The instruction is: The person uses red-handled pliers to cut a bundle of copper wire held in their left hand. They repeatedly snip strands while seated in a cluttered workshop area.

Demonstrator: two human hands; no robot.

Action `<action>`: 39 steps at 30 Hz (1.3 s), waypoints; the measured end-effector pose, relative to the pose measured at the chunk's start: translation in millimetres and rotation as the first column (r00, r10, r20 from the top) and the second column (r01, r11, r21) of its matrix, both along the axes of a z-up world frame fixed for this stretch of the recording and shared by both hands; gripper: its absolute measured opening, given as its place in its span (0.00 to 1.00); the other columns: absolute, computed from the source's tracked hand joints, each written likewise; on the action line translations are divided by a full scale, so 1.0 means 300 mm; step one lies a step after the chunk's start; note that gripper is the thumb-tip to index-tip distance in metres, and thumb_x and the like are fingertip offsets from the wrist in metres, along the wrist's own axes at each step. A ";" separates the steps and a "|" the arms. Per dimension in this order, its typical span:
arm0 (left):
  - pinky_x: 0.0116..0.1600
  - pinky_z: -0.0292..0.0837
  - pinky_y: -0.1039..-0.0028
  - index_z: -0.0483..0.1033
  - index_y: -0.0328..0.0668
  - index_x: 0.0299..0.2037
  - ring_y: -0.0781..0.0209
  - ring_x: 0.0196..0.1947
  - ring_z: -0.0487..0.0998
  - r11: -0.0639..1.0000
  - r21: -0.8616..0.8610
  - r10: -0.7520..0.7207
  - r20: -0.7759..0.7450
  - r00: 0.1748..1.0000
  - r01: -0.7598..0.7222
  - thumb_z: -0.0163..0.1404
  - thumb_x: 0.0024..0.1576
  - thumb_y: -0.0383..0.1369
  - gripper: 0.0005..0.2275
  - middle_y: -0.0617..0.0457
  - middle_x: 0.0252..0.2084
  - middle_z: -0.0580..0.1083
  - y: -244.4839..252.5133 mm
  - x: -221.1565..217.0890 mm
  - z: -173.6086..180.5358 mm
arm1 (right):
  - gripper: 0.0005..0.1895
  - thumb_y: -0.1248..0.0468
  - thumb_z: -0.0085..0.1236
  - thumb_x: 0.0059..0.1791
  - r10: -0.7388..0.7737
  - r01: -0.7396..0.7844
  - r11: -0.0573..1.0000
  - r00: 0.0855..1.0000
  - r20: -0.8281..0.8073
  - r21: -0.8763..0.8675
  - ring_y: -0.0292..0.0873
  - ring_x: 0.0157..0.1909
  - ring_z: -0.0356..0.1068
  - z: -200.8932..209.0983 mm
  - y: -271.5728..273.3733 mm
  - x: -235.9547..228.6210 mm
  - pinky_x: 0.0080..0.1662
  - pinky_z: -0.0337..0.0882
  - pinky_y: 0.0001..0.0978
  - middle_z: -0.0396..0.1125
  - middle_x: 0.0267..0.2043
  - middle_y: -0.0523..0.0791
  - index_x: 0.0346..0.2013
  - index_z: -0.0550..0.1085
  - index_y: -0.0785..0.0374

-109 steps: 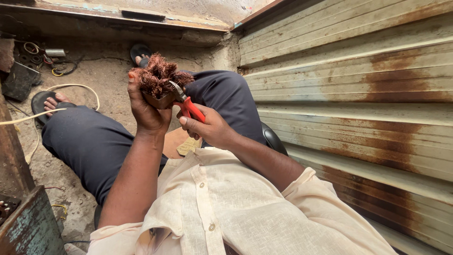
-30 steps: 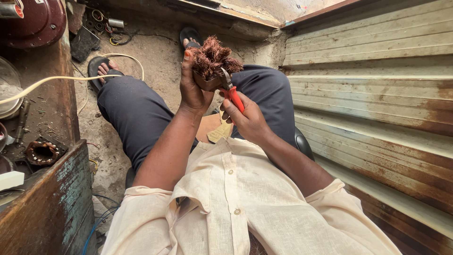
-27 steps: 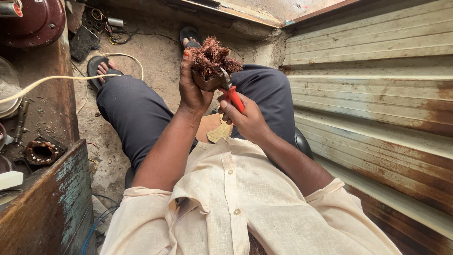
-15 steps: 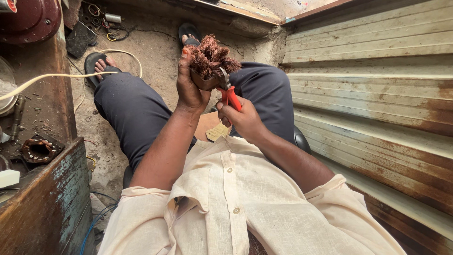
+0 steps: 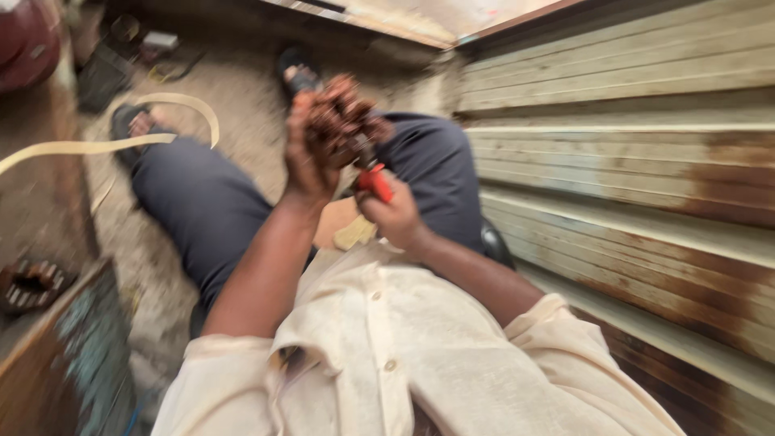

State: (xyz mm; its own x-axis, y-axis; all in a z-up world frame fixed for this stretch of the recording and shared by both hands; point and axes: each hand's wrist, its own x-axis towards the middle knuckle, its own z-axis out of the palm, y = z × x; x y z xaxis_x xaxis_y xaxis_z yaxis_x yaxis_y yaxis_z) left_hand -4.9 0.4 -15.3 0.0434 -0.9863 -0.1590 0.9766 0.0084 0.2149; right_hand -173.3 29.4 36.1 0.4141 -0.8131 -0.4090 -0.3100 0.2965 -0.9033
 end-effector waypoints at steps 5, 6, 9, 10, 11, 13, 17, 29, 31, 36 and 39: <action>0.66 0.75 0.57 0.66 0.42 0.60 0.54 0.59 0.77 0.996 -0.030 0.087 -0.012 0.996 -0.088 0.43 0.70 0.47 0.18 0.50 0.57 0.73 -0.006 -0.009 -0.020 | 0.09 0.72 0.51 0.49 0.039 -0.039 0.998 0.999 -0.012 -0.057 0.30 0.38 0.61 -0.017 0.004 -0.001 0.42 0.65 0.24 0.64 0.36 0.38 0.44 0.72 0.68; 0.67 0.75 0.56 0.65 0.43 0.58 0.54 0.59 0.76 0.993 -0.025 0.111 -0.013 0.994 -0.112 0.43 0.71 0.45 0.16 0.50 0.58 0.72 -0.005 -0.008 -0.018 | 0.09 0.72 0.51 0.49 0.030 -0.030 0.998 0.999 -0.012 -0.059 0.30 0.38 0.61 -0.019 0.004 -0.001 0.42 0.65 0.24 0.64 0.36 0.38 0.44 0.72 0.68; 0.62 0.76 0.56 0.69 0.42 0.60 0.52 0.56 0.78 0.999 -0.014 0.032 -0.009 0.999 -0.032 0.41 0.65 0.50 0.23 0.48 0.55 0.74 -0.010 -0.011 -0.006 | 0.10 0.72 0.51 0.49 0.017 -0.017 0.997 1.000 0.004 -0.078 0.30 0.39 0.62 -0.028 0.015 0.003 0.43 0.66 0.24 0.65 0.38 0.39 0.46 0.72 0.67; 0.63 0.75 0.57 0.69 0.42 0.60 0.52 0.57 0.77 0.999 -0.013 0.046 -0.013 0.999 -0.046 0.42 0.66 0.49 0.22 0.48 0.56 0.74 -0.012 -0.009 -0.001 | 0.10 0.72 0.51 0.49 0.019 -0.017 0.995 1.000 0.017 -0.101 0.31 0.40 0.62 -0.031 0.008 0.006 0.44 0.66 0.24 0.65 0.39 0.39 0.46 0.72 0.67; 0.64 0.75 0.58 0.68 0.42 0.60 0.52 0.58 0.77 0.998 -0.013 0.060 -0.017 0.998 -0.060 0.43 0.67 0.49 0.20 0.48 0.57 0.73 -0.012 -0.012 0.003 | 0.10 0.72 0.51 0.49 0.021 -0.017 0.992 0.999 0.030 -0.124 0.31 0.41 0.63 -0.033 0.003 0.009 0.46 0.67 0.24 0.65 0.39 0.39 0.46 0.72 0.67; 0.65 0.74 0.58 0.68 0.43 0.60 0.53 0.58 0.77 0.998 0.001 0.065 -0.024 0.998 -0.065 0.43 0.68 0.48 0.19 0.49 0.58 0.73 -0.007 -0.012 0.010 | 0.10 0.72 0.51 0.49 0.046 -0.040 0.988 0.998 0.037 -0.148 0.30 0.43 0.64 -0.028 0.005 0.008 0.48 0.67 0.24 0.66 0.40 0.39 0.46 0.71 0.67; 0.62 0.75 0.58 0.68 0.44 0.60 0.53 0.56 0.77 0.999 0.007 0.049 -0.055 0.997 -0.049 0.42 0.68 0.50 0.21 0.49 0.57 0.74 0.004 -0.021 -0.005 | 0.08 0.72 0.50 0.51 0.075 -0.072 0.987 0.997 0.017 -0.140 0.31 0.40 0.62 -0.011 0.005 -0.001 0.44 0.66 0.25 0.64 0.38 0.40 0.44 0.71 0.67; 0.59 0.78 0.60 0.68 0.42 0.61 0.54 0.54 0.78 0.999 -0.002 0.054 -0.036 0.998 -0.054 0.42 0.68 0.50 0.22 0.49 0.55 0.74 0.006 -0.016 0.001 | 0.09 0.73 0.49 0.47 0.050 -0.046 0.994 0.998 0.041 -0.099 0.30 0.33 0.61 0.014 -0.003 0.020 0.36 0.64 0.25 0.64 0.32 0.39 0.42 0.72 0.67; 0.59 0.78 0.60 0.68 0.42 0.61 0.53 0.54 0.79 0.998 0.002 0.067 -0.028 0.997 -0.067 0.42 0.67 0.50 0.22 0.48 0.55 0.74 0.000 -0.011 0.008 | 0.10 0.73 0.49 0.47 0.031 -0.028 0.998 0.997 0.064 -0.048 0.30 0.33 0.61 0.009 -0.003 0.023 0.36 0.64 0.25 0.64 0.32 0.39 0.42 0.72 0.67; 0.57 0.79 0.59 0.69 0.41 0.61 0.54 0.53 0.79 0.997 0.018 0.079 -0.073 0.994 -0.078 0.42 0.68 0.50 0.22 0.49 0.55 0.74 -0.003 -0.017 0.003 | 0.09 0.74 0.48 0.47 0.036 -0.028 0.997 0.993 0.111 -0.072 0.31 0.34 0.61 -0.017 -0.013 0.017 0.38 0.64 0.25 0.64 0.34 0.40 0.42 0.70 0.68; 0.54 0.79 0.59 0.68 0.45 0.60 0.54 0.52 0.79 0.996 0.041 0.080 -0.016 0.997 -0.079 0.42 0.65 0.51 0.22 0.50 0.54 0.74 -0.001 -0.021 0.005 | 0.10 0.74 0.47 0.47 0.013 -0.011 1.000 0.991 0.134 -0.014 0.31 0.32 0.61 -0.023 -0.024 0.014 0.37 0.65 0.25 0.64 0.32 0.41 0.43 0.71 0.68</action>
